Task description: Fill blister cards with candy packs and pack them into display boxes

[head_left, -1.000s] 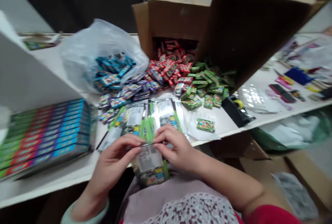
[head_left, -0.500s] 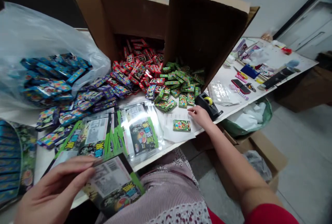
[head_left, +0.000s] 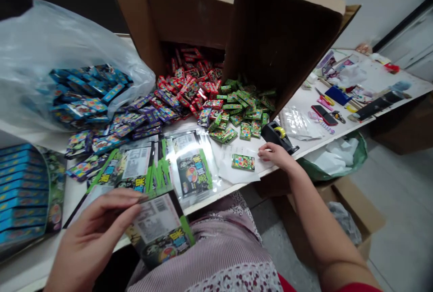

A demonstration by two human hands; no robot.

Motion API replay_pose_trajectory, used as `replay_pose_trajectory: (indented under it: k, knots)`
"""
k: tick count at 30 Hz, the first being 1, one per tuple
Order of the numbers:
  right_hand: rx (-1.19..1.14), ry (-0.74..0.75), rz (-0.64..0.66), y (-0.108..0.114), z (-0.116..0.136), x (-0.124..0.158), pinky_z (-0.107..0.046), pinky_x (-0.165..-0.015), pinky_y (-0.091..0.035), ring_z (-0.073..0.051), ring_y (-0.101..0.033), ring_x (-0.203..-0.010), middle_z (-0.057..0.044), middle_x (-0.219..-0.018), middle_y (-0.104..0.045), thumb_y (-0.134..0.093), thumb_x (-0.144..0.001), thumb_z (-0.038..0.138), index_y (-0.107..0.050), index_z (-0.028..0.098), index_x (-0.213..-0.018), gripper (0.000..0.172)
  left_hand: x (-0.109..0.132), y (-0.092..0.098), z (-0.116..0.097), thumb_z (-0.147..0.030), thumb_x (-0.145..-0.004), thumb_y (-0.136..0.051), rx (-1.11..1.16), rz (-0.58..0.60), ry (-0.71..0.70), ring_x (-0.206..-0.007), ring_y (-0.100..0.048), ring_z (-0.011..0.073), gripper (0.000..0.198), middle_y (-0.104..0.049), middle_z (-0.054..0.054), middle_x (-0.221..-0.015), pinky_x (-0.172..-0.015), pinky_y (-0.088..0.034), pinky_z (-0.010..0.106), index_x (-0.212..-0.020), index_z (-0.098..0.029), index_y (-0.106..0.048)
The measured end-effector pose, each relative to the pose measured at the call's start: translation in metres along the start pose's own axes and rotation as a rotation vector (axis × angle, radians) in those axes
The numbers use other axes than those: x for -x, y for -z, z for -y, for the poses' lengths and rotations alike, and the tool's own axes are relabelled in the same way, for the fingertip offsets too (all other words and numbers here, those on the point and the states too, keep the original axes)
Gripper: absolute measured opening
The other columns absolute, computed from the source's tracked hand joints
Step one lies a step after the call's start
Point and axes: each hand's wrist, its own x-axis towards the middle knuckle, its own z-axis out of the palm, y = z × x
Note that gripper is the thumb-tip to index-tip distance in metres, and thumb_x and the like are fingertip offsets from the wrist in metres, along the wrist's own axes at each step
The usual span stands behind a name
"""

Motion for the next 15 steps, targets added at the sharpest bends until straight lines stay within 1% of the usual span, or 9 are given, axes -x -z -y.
replay_pose_trajectory:
  k: [2, 3, 5, 7, 9, 10, 12, 13, 15]
  knots:
    - [-0.028, 0.027, -0.033, 0.008, 0.011, 0.004, -0.028, -0.064, -0.048, -0.015, -0.057, -0.067, -0.003, -0.071, -0.062, -0.061, -0.077, 0.028, -0.057, 0.017, -0.072, 0.013, 0.0, -0.005, -0.004, -0.022, -0.082, -0.065, 0.002, 0.046, -0.015, -0.088, -0.063, 0.0159, 0.007, -0.066, -0.004, -0.092, -0.071, -0.055, 0.024, -0.082, -0.028, -0.063]
    - [-0.052, 0.058, -0.039, 0.01, 0.023, 0.007, -0.029, -0.065, -0.048, -0.015, -0.057, -0.068, -0.003, -0.073, -0.061, -0.062, -0.076, 0.031, -0.056, 0.018, -0.072, 0.015, -0.001, -0.007, -0.007, -0.022, -0.083, -0.063, 0.005, 0.068, -0.042, -0.088, -0.062, 0.0159, 0.005, -0.065, -0.003, -0.092, -0.071, -0.054, 0.024, -0.083, -0.027, -0.062]
    - [-0.143, 0.162, 0.023, 0.006, 0.058, 0.018, -0.028, -0.067, -0.047, -0.015, -0.055, -0.07, -0.002, -0.075, -0.06, -0.062, -0.077, 0.037, -0.057, 0.018, -0.076, 0.02, -0.001, -0.011, -0.012, -0.021, -0.084, -0.061, 0.017, 0.084, -0.112, -0.087, -0.061, 0.0162, 0.004, -0.063, 0.001, -0.091, -0.071, -0.053, 0.025, -0.085, -0.025, -0.061]
    - [-0.314, 0.343, 0.24, -0.006, 0.105, 0.035, -0.026, -0.064, -0.046, -0.014, -0.054, -0.069, -0.001, -0.074, -0.059, -0.065, -0.078, 0.039, -0.059, 0.019, -0.078, 0.021, 0.0, -0.015, -0.014, -0.019, -0.086, -0.06, 0.035, 0.088, -0.153, -0.085, -0.061, 0.0159, 0.003, -0.063, 0.003, -0.09, -0.073, -0.051, 0.026, -0.086, -0.022, -0.059]
    - [-0.372, 0.473, 0.466, -0.022, 0.154, 0.053, -0.025, -0.061, -0.045, -0.012, -0.054, -0.067, 0.0, -0.074, -0.06, -0.064, -0.081, 0.033, -0.06, 0.02, -0.079, 0.014, 0.002, -0.017, -0.014, -0.019, -0.087, -0.058, 0.052, 0.089, -0.174, -0.087, -0.06, 0.0159, 0.002, -0.061, 0.003, -0.091, -0.076, -0.049, 0.027, -0.087, -0.021, -0.057]
    - [-0.37, 0.538, 0.563, -0.03, 0.176, 0.062, -0.025, -0.062, -0.045, -0.012, -0.055, -0.068, 0.0, -0.075, -0.061, -0.063, -0.083, 0.031, -0.061, 0.02, -0.08, 0.011, 0.002, -0.018, -0.014, -0.019, -0.088, -0.057, 0.053, 0.093, -0.177, -0.089, -0.059, 0.0162, 0.002, -0.06, 0.003, -0.092, -0.078, -0.048, 0.028, -0.089, -0.021, -0.056]
    - [-0.333, 0.639, 0.674, -0.048, 0.213, 0.073, -0.025, -0.065, -0.045, -0.012, -0.055, -0.069, 0.001, -0.075, -0.062, -0.06, -0.085, 0.027, -0.062, 0.02, -0.08, 0.008, 0.004, -0.018, -0.013, -0.018, -0.091, -0.054, 0.054, 0.115, -0.185, -0.091, -0.057, 0.0162, 0.003, -0.058, 0.003, -0.092, -0.08, -0.046, 0.029, -0.091, -0.021, -0.054]
    - [-0.299, 0.668, 0.704, -0.057, 0.226, 0.076, -0.025, -0.064, -0.045, -0.012, -0.055, -0.069, 0.001, -0.075, -0.062, -0.06, -0.085, 0.026, -0.062, 0.02, -0.08, 0.008, 0.005, -0.018, -0.012, -0.018, -0.091, -0.052, 0.054, 0.128, -0.191, -0.091, -0.056, 0.0159, 0.004, -0.057, 0.003, -0.092, -0.081, -0.045, 0.029, -0.091, -0.021, -0.053]
    - [-0.219, 0.684, 0.748, -0.072, 0.243, 0.077, -0.024, -0.061, -0.043, -0.011, -0.053, -0.065, 0.001, -0.071, -0.06, -0.06, -0.084, 0.024, -0.061, 0.019, -0.079, 0.008, 0.006, -0.016, -0.011, -0.017, -0.092, -0.05, 0.055, 0.148, -0.204, -0.091, -0.055, 0.0152, 0.005, -0.056, 0.003, -0.093, -0.082, -0.043, 0.03, -0.093, -0.022, -0.052]
